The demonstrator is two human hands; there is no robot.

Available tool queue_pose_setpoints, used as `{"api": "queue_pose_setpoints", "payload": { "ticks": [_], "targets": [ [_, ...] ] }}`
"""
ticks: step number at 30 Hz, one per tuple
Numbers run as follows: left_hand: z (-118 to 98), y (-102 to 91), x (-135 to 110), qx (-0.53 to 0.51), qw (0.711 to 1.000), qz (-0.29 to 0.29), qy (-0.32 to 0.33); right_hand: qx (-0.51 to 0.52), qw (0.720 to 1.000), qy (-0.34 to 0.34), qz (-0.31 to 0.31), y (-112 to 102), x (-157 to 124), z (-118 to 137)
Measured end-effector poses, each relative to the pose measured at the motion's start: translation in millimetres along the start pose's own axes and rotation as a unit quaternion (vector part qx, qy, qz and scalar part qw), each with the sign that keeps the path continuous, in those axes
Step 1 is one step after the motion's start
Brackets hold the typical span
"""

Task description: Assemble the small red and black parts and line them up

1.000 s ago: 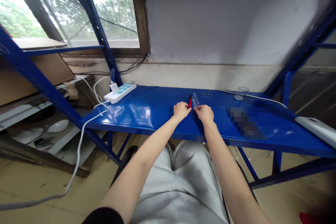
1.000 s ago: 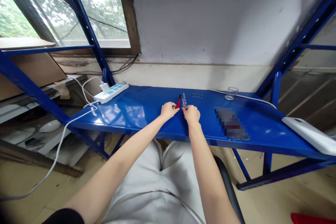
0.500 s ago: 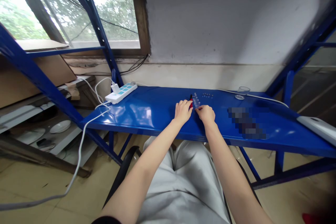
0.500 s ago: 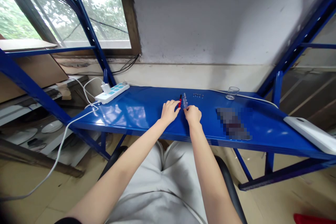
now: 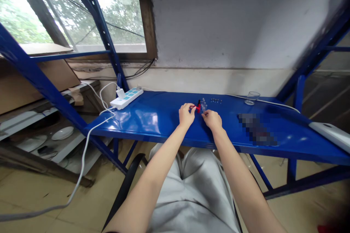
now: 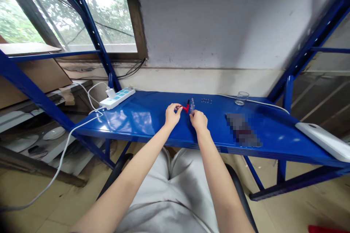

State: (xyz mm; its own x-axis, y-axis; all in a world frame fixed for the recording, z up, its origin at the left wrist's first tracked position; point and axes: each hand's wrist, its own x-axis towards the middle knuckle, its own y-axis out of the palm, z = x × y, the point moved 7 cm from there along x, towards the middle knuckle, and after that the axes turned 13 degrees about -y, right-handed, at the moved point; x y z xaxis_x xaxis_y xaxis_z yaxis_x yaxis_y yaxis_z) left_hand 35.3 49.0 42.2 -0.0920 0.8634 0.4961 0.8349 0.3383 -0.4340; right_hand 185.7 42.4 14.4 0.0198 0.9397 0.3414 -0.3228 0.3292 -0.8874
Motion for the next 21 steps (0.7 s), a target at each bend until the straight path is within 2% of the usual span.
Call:
{"api": "queue_pose_setpoints", "payload": {
  "ticks": [4, 13, 18, 21],
  "targets": [
    [1.0, -6.4, 2.5, -0.057, 0.998, -0.019, 0.002, -0.011, 0.998, -0.057, 0.008, -0.7, 0.3, 13.1],
    [-5.7, -7.6, -2.1, -0.052, 0.999, -0.007, 0.013, -0.025, 0.996, -0.083, -0.002, 0.1, 1.0, 17.5],
    [-16.3, -4.7, -7.8, -0.054, 0.996, 0.030, 0.063, -0.027, 0.996, -0.088, -0.001, 3.4, 2.1, 16.6],
    [-17.2, -0.1, -8.8, -0.049, 0.995, 0.048, 0.076, -0.015, 0.995, -0.092, -0.023, 1.1, 2.1, 17.5]
  ]
}}
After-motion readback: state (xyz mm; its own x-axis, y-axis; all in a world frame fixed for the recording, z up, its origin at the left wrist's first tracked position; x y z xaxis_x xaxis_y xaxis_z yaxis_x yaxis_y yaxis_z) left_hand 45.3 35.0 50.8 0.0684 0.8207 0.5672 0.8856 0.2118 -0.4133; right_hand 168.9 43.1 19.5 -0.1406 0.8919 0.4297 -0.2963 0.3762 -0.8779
